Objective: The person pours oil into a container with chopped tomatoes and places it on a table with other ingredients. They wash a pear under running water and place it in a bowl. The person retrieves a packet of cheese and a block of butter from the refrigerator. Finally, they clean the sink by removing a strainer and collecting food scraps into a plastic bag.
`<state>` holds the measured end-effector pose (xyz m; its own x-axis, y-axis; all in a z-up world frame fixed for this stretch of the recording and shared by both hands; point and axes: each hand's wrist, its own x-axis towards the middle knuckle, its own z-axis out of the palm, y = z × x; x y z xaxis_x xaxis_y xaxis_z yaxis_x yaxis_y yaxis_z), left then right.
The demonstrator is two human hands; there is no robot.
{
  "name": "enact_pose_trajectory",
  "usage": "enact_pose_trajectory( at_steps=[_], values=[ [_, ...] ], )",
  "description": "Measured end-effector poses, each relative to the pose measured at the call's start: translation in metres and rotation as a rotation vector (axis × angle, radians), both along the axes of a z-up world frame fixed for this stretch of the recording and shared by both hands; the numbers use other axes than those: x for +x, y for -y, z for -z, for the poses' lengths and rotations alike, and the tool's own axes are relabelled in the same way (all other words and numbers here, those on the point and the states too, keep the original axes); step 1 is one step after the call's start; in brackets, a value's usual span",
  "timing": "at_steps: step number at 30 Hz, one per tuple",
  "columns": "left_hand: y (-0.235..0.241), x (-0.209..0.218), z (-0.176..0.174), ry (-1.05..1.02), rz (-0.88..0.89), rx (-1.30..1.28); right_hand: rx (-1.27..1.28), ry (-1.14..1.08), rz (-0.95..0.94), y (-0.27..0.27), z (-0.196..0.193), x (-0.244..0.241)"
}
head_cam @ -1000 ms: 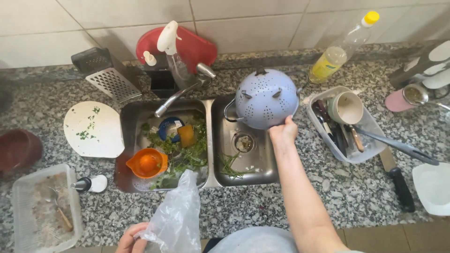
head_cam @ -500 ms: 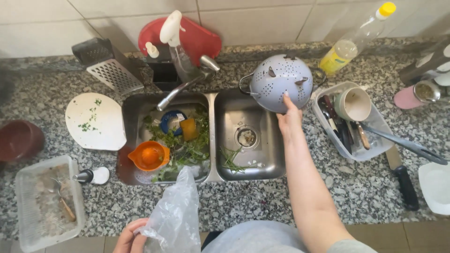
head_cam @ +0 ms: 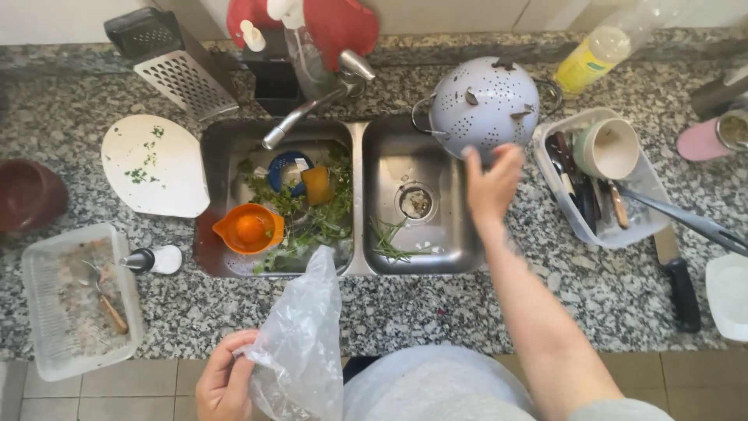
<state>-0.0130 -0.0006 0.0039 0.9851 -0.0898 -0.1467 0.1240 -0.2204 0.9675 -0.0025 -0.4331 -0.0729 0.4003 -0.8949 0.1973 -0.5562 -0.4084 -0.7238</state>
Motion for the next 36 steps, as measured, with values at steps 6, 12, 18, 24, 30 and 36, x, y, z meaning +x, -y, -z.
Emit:
enact_pose_trajectory(
  at_steps=[6,12,18,24,30,36],
  values=[
    [-0.001,0.001,-0.01,-0.044,-0.107,0.117,0.155,-0.958,-1.045,-0.068,0.096,0.013],
    [-0.003,-0.005,-0.015,-0.103,-0.355,0.15,0.221,-1.054,-1.199,-0.102,0.149,0.009],
    [0.015,-0.014,-0.033,-0.234,-0.366,0.197,0.777,-1.027,-1.113,-0.115,0.13,0.0],
    [0.039,-0.007,-0.057,-0.337,-0.301,0.075,1.053,-0.908,-1.042,-0.125,0.139,0.012],
    [0.033,-0.015,-0.042,-0.09,-0.219,-0.065,0.881,-0.799,-0.717,-0.135,0.199,0.021],
    [0.04,-0.023,-0.054,0.108,-0.01,0.333,1.124,-0.662,-0.554,-0.142,0.147,0.024]
  ],
)
